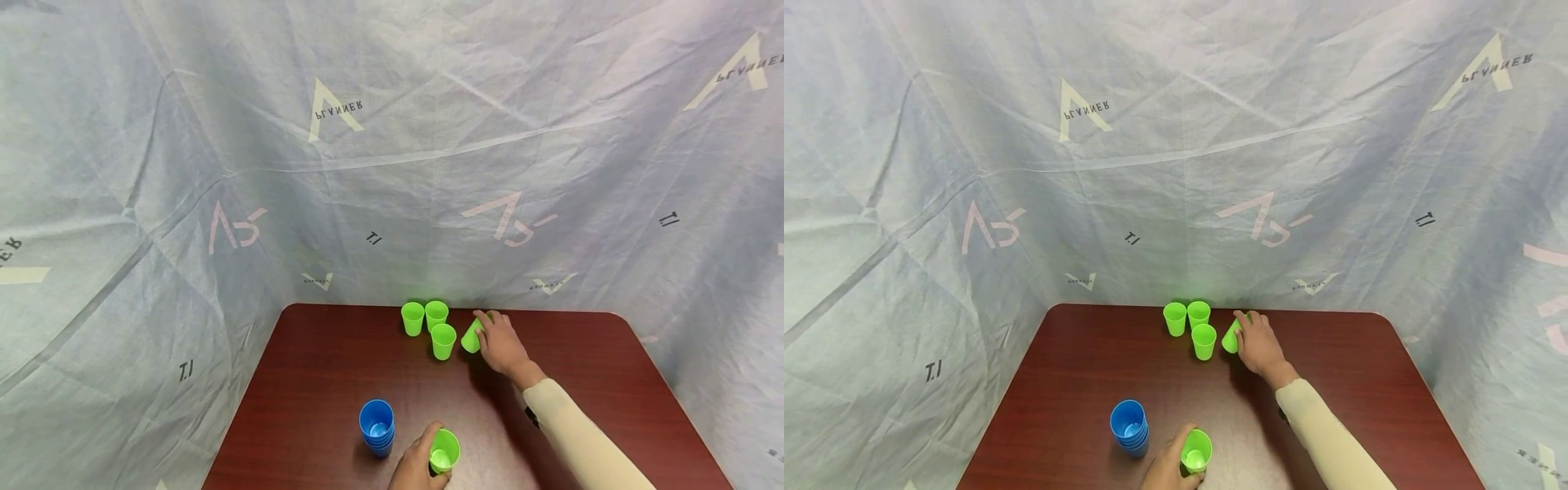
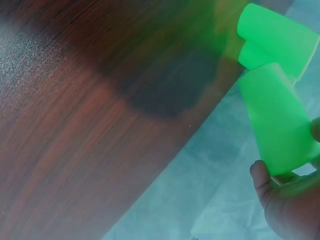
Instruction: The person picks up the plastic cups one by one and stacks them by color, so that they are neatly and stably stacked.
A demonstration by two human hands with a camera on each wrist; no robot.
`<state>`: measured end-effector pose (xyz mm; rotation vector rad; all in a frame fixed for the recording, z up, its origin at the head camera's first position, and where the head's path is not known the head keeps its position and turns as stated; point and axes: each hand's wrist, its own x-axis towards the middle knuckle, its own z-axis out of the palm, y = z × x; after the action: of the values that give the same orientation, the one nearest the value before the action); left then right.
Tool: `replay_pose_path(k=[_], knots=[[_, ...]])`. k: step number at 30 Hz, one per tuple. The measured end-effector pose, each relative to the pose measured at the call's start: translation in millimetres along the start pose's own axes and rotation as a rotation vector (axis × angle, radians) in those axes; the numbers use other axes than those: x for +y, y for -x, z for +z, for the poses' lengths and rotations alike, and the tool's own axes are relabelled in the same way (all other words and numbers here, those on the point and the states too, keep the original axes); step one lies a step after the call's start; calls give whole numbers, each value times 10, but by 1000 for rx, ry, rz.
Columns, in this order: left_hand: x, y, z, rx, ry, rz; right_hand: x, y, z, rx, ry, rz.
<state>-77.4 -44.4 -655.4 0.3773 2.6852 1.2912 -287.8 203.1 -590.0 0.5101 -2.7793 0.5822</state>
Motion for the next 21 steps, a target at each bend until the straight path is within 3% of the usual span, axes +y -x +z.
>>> replay_pose_path(k=[13,21], knots=[[-7,4,20,43,-21,21,-144,116,-140,57,-69,-16],[4,31,-5,30,15,-10,-294,197,-197,76,-114,-45]])
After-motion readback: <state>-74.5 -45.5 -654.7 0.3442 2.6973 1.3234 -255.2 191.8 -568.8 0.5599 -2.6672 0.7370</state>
